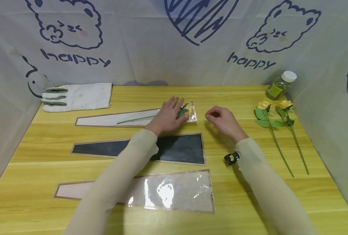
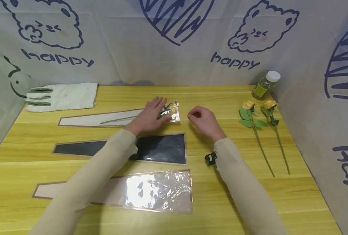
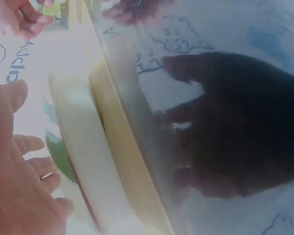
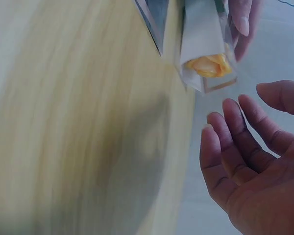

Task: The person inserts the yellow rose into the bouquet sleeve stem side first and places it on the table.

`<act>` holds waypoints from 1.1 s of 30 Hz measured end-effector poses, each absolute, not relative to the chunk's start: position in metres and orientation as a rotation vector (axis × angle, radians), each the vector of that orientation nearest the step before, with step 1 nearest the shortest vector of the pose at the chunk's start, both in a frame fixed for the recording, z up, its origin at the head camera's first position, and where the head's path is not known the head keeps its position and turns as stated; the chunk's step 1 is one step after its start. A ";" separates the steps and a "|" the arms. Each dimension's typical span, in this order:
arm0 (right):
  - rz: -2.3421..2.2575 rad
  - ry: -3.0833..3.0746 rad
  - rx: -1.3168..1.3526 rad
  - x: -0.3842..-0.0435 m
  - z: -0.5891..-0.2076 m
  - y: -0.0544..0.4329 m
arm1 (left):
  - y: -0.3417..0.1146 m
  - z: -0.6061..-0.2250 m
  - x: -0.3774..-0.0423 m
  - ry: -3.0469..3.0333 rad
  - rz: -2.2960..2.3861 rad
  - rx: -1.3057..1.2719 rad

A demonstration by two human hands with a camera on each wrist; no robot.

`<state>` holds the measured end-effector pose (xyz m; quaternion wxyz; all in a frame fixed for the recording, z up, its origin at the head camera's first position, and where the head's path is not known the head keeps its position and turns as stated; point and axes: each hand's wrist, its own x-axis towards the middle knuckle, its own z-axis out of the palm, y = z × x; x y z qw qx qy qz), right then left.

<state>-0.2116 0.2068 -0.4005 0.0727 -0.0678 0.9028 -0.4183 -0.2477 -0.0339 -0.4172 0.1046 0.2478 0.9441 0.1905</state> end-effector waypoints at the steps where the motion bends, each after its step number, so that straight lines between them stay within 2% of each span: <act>1: -1.241 2.721 -0.210 -0.210 -0.399 0.208 | -0.036 -0.416 -0.247 2.787 0.587 0.740; 9: -1.159 2.720 -0.218 -0.195 -0.394 0.218 | -0.055 -0.409 -0.235 2.805 0.738 0.819; 15: -1.055 2.699 -0.224 -0.178 -0.389 0.219 | -0.069 -0.405 -0.207 2.821 0.762 0.867; 24: -0.976 2.615 -0.256 -0.150 -0.395 0.218 | -0.087 -0.401 -0.161 2.766 0.609 0.936; 33: -0.965 2.621 -0.250 -0.135 -0.408 0.210 | -0.096 -0.407 -0.140 2.730 0.447 0.941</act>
